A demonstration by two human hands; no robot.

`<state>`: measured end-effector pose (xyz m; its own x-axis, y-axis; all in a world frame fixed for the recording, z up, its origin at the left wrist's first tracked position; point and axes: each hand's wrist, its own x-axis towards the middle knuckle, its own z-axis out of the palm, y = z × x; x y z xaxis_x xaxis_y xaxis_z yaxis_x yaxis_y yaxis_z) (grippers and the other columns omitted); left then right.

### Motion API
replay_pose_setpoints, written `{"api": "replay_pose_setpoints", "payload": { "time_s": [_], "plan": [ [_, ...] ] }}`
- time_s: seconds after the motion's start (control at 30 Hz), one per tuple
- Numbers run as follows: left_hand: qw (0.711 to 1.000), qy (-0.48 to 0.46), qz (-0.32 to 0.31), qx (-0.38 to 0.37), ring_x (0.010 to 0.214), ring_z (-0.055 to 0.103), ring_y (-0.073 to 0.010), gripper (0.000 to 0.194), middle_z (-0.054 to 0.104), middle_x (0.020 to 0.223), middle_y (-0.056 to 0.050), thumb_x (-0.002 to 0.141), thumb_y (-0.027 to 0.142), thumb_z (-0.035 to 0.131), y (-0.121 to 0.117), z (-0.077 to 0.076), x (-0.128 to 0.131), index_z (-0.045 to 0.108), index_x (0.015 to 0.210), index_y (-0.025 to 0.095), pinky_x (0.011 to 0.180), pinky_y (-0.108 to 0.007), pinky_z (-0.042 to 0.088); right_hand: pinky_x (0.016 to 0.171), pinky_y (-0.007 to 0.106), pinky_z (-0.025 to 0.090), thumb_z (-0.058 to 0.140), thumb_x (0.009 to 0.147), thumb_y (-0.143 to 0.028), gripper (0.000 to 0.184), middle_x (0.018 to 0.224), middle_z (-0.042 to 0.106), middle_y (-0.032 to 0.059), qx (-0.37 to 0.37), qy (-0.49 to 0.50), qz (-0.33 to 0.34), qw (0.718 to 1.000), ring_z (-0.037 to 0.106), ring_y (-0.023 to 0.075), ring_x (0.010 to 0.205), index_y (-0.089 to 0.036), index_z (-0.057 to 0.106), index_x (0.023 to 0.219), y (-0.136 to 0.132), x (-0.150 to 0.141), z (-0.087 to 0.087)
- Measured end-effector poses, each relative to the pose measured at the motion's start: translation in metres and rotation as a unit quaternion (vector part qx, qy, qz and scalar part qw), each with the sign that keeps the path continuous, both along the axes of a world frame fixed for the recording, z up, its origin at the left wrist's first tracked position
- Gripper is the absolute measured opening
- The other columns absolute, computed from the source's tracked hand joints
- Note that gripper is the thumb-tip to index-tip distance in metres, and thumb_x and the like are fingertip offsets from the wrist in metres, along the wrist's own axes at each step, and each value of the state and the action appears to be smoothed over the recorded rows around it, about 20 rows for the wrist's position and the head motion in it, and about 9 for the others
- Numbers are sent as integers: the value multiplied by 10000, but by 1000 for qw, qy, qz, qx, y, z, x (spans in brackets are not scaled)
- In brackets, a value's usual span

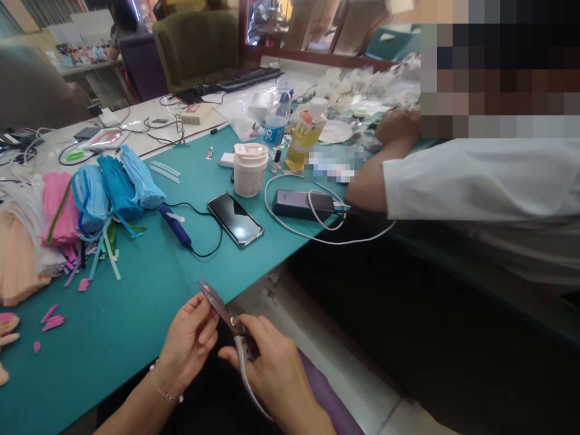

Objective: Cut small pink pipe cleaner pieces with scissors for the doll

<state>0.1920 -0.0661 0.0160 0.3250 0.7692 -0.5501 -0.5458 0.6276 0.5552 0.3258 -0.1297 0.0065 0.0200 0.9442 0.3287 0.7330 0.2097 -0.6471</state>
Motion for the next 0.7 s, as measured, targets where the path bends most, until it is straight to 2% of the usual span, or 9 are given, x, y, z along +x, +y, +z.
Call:
{"api": "replay_pose_setpoints", "payload": {
  "time_s": [0.33, 0.53, 0.7],
  "plan": [
    [1000, 0, 2, -2, 281, 271, 1, 566, 410, 442, 121, 488, 459, 907, 1, 0, 1, 470, 704, 171, 290, -135, 124, 517, 266, 549, 519, 898, -577, 431, 741, 713, 88, -7, 25, -15, 1000, 680, 189, 578, -177, 662, 971, 0, -1, -2],
    [1000, 1, 1, 29, 283, 292, -9, 529, 405, 404, 121, 527, 434, 897, -1, -2, 0, 492, 744, 173, 297, -123, 124, 539, 269, 557, 552, 883, -564, 404, 746, 713, 84, -19, 45, -19, 999, 684, 194, 595, -190, 674, 979, -3, 1, 0],
    [999, 19, 9, 35, 278, 285, -11, 533, 385, 365, 126, 517, 449, 898, 0, -2, 0, 480, 705, 177, 300, -118, 133, 526, 259, 545, 535, 893, -569, 415, 726, 703, 76, -11, 38, -19, 999, 674, 182, 571, -185, 668, 973, -3, 1, 0]
  ]
}}
